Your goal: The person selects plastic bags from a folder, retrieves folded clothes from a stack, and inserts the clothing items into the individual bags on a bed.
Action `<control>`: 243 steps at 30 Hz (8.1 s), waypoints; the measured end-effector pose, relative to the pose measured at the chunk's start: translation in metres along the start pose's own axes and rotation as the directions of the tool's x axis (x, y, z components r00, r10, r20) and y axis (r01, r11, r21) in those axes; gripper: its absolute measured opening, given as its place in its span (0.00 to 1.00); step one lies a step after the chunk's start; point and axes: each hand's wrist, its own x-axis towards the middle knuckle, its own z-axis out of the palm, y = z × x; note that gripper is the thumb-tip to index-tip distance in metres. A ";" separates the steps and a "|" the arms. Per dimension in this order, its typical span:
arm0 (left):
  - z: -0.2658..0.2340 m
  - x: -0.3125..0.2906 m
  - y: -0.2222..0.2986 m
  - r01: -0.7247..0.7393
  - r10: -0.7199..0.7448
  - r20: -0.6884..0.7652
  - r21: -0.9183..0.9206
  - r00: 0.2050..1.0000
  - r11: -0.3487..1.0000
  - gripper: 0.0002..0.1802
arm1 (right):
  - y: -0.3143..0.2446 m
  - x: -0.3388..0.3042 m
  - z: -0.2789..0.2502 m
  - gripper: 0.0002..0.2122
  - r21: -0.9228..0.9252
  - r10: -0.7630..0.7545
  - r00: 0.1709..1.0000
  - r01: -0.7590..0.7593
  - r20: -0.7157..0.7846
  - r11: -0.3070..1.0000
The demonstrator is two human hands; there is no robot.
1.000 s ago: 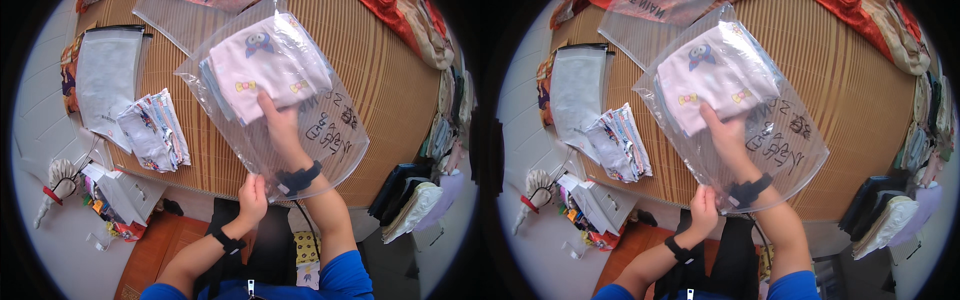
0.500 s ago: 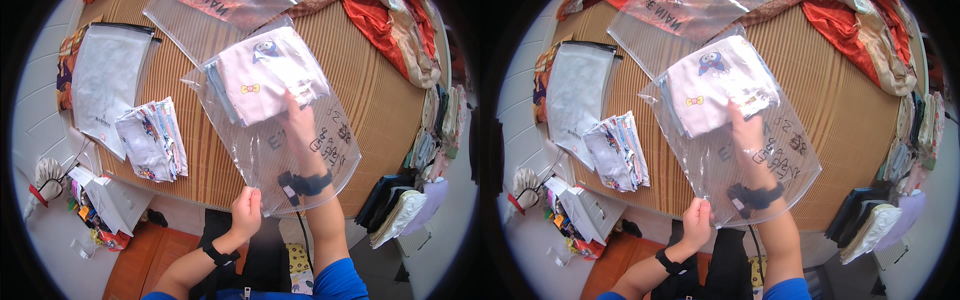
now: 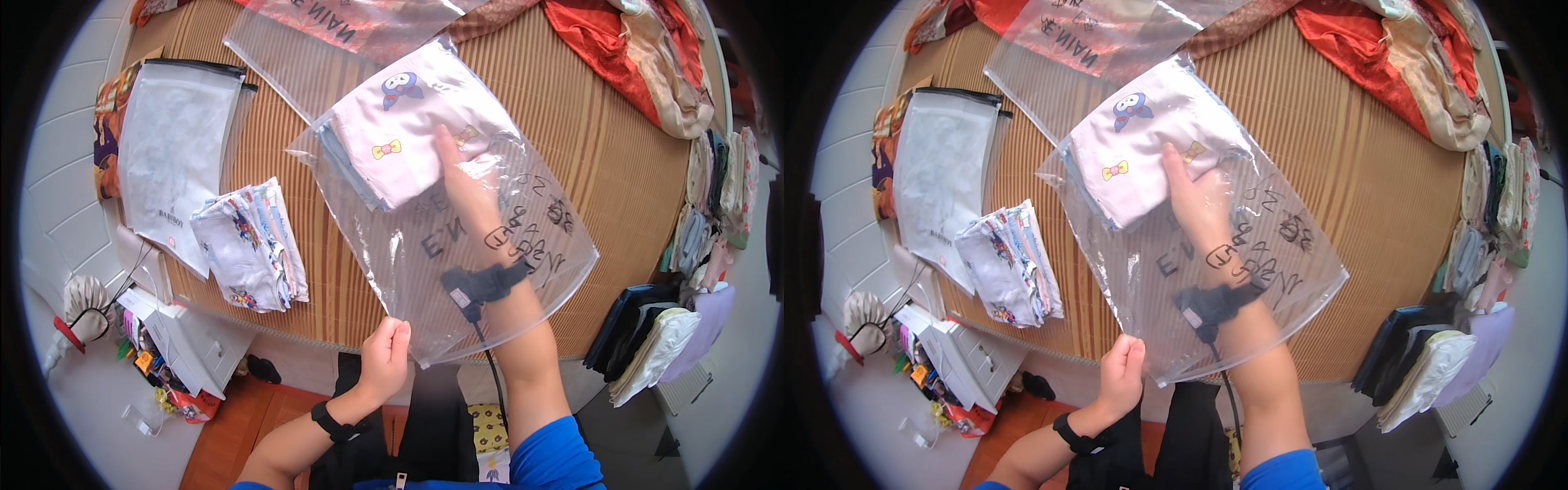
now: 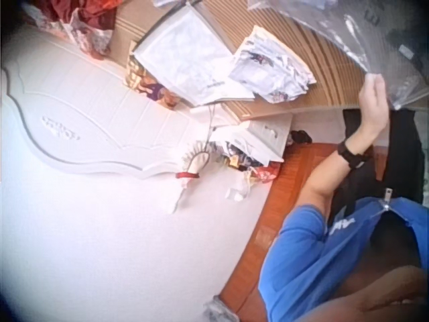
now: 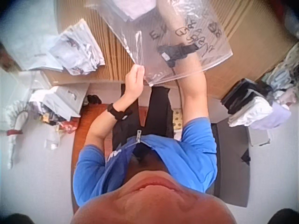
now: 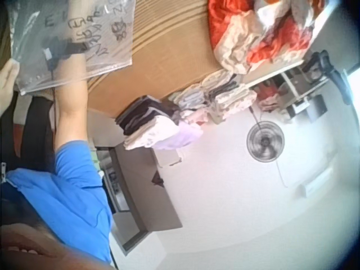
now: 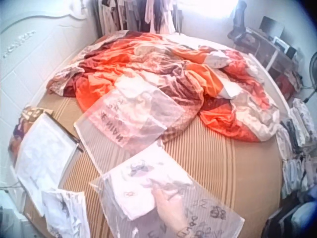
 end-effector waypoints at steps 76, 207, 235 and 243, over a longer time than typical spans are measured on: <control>-0.007 0.061 -0.070 -0.023 -0.029 -0.276 -0.184 0.961 0.983 0.11 | 0.130 -0.140 -0.109 0.24 -0.698 -0.483 0.727 0.657 0.488 0.285; 0.019 -0.030 -0.023 -0.738 0.762 0.139 0.407 0.632 0.538 0.30 | 0.076 -0.309 -0.203 0.39 0.473 0.377 0.862 -0.502 0.338 0.724; 0.062 0.027 -0.014 -0.630 0.760 0.193 0.699 0.621 0.338 0.11 | 0.106 -0.167 -0.135 0.35 0.464 0.183 0.937 -0.026 -0.297 0.886; 0.050 0.023 -0.028 -0.576 0.682 0.193 0.717 0.705 0.393 0.12 | 0.103 -0.160 -0.132 0.37 0.495 0.201 0.929 -0.023 -0.310 0.869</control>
